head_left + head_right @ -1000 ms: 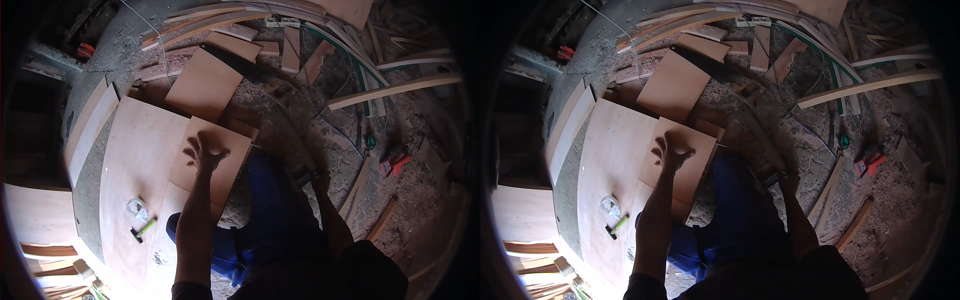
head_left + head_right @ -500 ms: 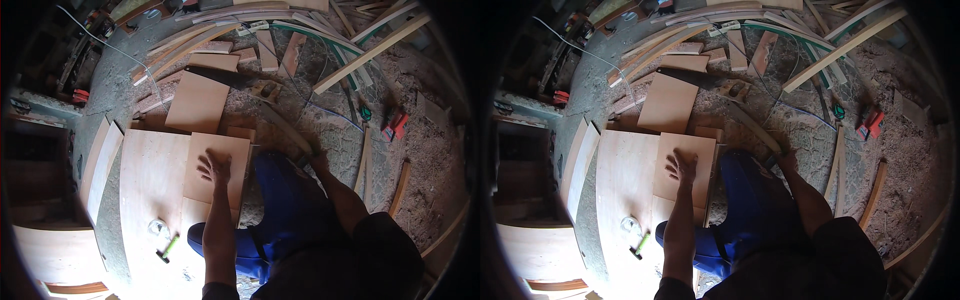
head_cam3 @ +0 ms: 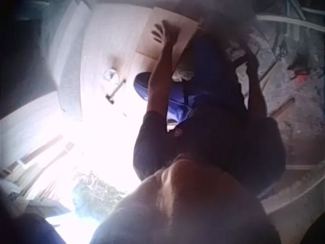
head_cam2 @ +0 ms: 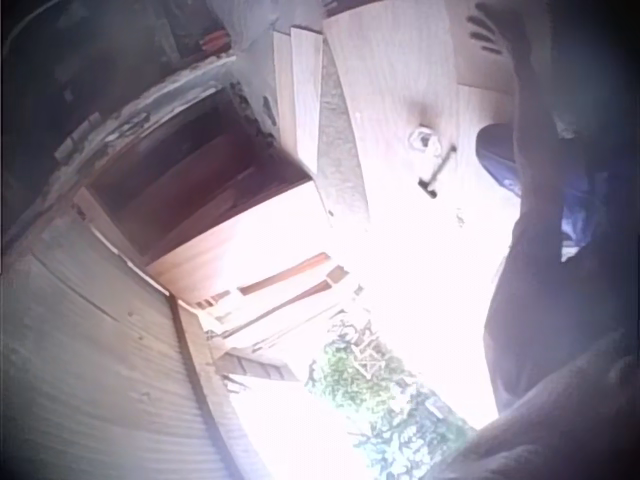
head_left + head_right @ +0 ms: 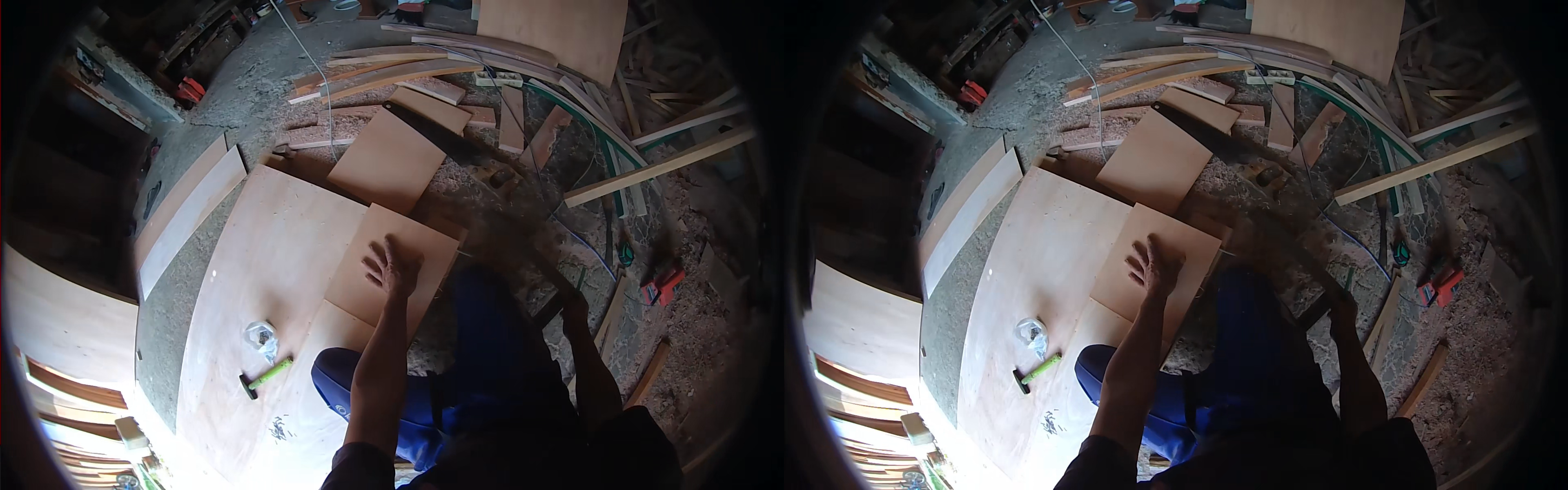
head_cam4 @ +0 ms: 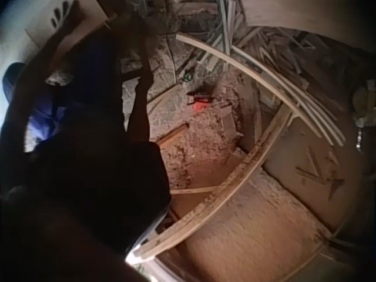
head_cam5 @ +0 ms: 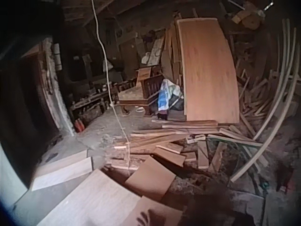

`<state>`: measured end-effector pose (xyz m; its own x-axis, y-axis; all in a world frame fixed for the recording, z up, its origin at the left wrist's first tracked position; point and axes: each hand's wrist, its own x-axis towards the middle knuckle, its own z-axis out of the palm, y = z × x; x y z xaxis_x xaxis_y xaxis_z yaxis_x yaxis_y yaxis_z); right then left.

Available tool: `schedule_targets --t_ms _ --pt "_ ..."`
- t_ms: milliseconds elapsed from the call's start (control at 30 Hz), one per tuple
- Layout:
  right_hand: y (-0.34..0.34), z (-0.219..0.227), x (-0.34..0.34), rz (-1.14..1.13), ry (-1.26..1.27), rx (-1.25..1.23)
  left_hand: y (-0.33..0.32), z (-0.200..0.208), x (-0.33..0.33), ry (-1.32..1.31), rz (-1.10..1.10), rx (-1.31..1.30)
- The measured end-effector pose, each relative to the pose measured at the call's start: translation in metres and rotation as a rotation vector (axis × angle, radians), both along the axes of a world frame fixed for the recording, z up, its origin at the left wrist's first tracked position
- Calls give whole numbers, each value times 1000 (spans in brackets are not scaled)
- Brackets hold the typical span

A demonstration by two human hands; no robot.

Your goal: The person hammers nails into a small wooden frame, then measures and marks a larger plywood board using a ruler and pencil. They cut the marked board with a hand saw and later hammer nails into the cut piece to join it with other wooden components.

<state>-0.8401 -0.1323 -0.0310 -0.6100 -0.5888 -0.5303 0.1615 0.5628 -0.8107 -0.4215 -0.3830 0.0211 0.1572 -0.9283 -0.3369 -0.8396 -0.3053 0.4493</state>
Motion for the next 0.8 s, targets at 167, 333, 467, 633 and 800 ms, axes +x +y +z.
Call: schedule_targets --t_ms 167,333,467,633,800 --pt "-52 116 19 -128 -227 -541 -3 1 2 -5 14 -24" --pt "-134 117 83 -51 -145 -503 0 3 -13 -5 -6 8" --pt "-185 118 177 -56 -478 -249 -7 -15 4 -4 30 -3" --pt "-191 57 219 167 -366 -406 -11 -24 10 22 57 3" --pt "-195 35 235 141 -299 -435 -8 -20 8 14 63 23"
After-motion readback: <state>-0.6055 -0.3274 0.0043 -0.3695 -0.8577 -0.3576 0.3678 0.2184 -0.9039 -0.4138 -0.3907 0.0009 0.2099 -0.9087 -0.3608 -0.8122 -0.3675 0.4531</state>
